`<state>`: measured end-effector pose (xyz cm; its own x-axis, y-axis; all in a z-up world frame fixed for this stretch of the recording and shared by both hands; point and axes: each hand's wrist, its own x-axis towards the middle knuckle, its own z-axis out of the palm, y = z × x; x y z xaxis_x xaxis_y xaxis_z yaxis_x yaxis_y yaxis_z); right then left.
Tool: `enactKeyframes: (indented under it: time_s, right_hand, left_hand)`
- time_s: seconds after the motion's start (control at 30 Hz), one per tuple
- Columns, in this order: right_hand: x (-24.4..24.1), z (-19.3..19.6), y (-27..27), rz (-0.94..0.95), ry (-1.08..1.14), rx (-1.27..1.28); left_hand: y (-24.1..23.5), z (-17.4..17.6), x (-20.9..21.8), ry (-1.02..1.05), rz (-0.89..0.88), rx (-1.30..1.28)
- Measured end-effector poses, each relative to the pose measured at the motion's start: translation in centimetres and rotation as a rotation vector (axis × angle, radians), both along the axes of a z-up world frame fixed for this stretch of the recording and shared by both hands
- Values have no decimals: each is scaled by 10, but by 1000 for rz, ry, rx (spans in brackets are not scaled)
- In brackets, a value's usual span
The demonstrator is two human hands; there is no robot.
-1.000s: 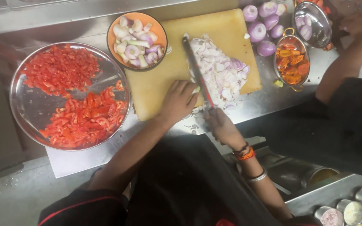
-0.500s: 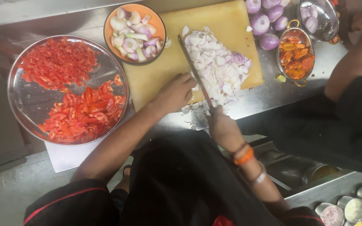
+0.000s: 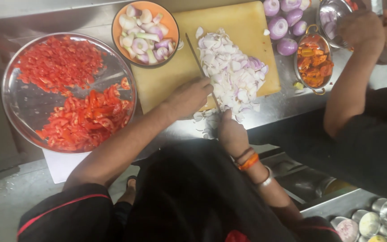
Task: The person takes onions from a bowl and slices them on a cutting board using a knife.
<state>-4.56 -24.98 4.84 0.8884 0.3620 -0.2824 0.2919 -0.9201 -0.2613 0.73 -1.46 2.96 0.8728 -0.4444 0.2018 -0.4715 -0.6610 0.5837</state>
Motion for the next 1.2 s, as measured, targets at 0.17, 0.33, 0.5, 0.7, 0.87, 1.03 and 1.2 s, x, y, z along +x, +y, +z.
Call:
enactKeyframes:
  time_s: [0.17, 0.33, 0.5, 0.7, 0.87, 1.03, 1.2]
  right_hand:
    - [0, 8, 1, 25, 17, 33]
    - [-1, 38, 18, -47, 109, -101]
    - [5, 9, 15, -53, 107, -91]
    - [2, 1, 10, -22, 112, -1]
    - [3, 18, 24, 8, 106, -80]
    - [2, 22, 25, -35, 53, -48]
    - [3, 0, 21, -21, 45, -4]
  left_hand:
    - [5, -3, -2, -44, 3, -22]
    - [8, 4, -5, -34, 7, -20]
    - [6, -15, -3, -20, 27, 48]
    - [8, -14, -5, -54, 30, -32]
    - [11, -19, -7, -31, 43, -32]
    - [11, -14, -10, -71, 72, -49]
    - [11, -20, -10, -44, 75, -75]
